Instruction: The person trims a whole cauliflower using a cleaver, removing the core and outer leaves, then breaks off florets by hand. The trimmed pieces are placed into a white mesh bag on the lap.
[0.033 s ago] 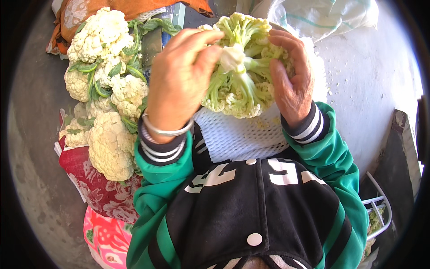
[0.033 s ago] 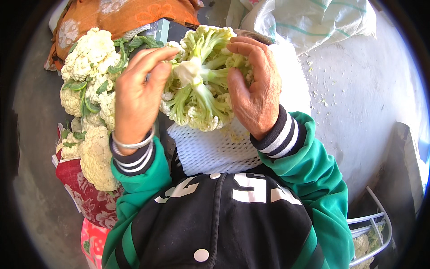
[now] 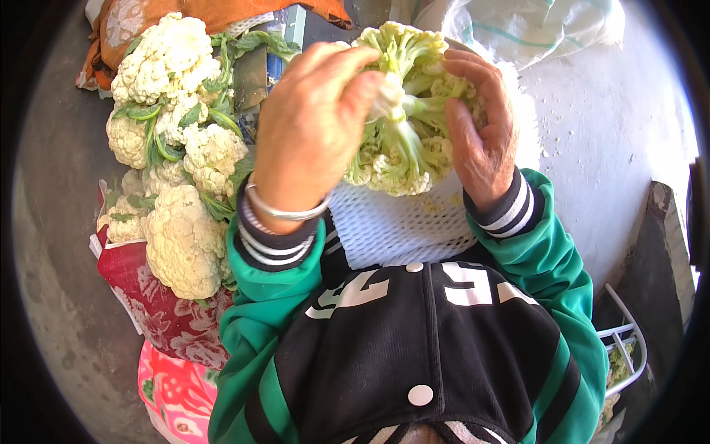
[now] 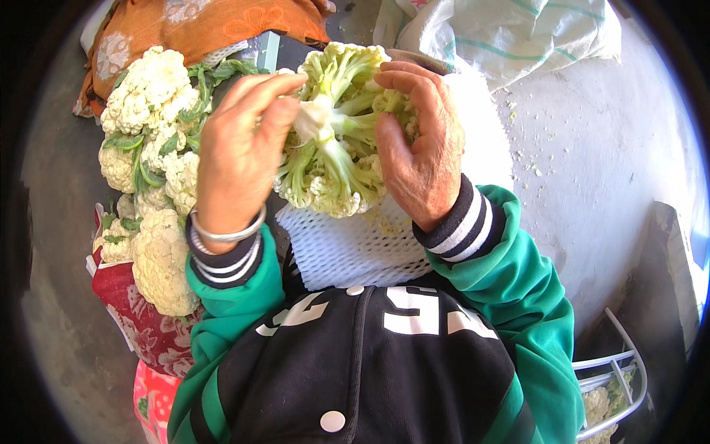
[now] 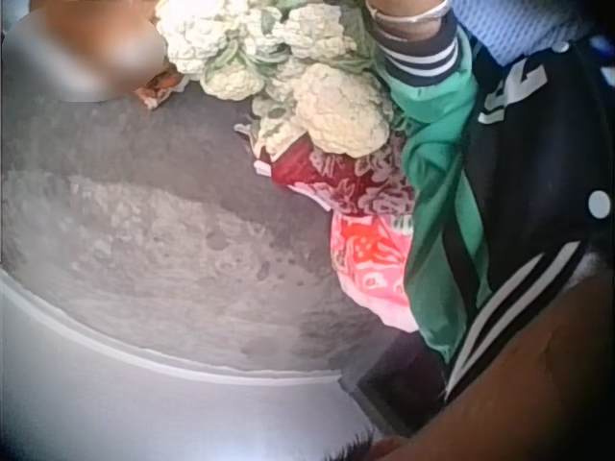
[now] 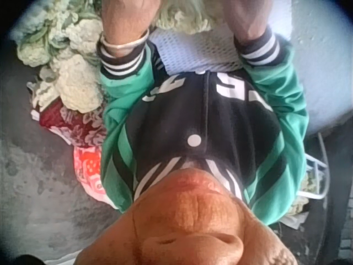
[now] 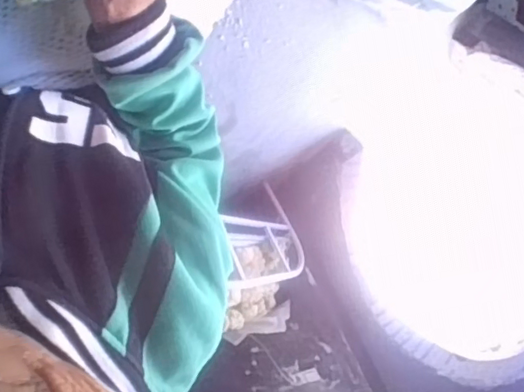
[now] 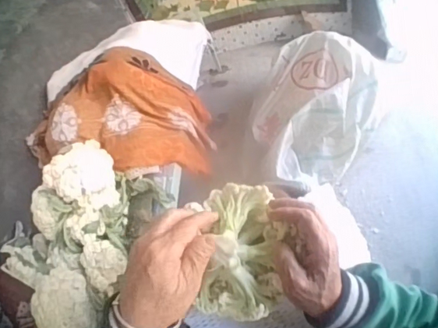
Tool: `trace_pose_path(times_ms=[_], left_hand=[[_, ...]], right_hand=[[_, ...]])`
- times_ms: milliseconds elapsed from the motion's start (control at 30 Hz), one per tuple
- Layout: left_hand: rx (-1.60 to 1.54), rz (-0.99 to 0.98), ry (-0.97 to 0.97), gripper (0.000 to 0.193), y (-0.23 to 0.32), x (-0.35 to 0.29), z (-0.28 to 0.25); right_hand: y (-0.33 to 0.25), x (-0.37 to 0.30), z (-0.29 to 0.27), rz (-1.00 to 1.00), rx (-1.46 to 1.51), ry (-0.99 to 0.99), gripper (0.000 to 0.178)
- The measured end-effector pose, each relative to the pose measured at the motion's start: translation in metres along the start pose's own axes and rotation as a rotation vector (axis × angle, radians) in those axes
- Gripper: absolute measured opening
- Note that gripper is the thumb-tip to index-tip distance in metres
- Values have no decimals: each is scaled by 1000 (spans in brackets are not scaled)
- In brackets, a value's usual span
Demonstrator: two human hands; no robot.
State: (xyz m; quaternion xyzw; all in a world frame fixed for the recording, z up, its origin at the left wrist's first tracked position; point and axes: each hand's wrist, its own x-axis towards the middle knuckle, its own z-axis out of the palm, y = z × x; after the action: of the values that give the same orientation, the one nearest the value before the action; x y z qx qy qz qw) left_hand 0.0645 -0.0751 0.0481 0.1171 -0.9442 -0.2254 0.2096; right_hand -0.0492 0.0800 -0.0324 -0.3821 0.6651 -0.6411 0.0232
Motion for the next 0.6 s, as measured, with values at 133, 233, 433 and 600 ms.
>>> trace_pose_path(times_ms=[133,233,433,600], left_hand=[[284,-3,11,31,14,5,22],[283,-23,6,30,17,3,23],[-75,-183,-21,26,8,8,24],[-349,-407,-121,22,-3,14,24]], right_hand=[[0,0,-2,10,1,-5,35],[-1,0,-2,17,-8,-8,36],[-1,0,-3,19,1,-15,37],[-1,0,-4,-1,-9,-22,37]])
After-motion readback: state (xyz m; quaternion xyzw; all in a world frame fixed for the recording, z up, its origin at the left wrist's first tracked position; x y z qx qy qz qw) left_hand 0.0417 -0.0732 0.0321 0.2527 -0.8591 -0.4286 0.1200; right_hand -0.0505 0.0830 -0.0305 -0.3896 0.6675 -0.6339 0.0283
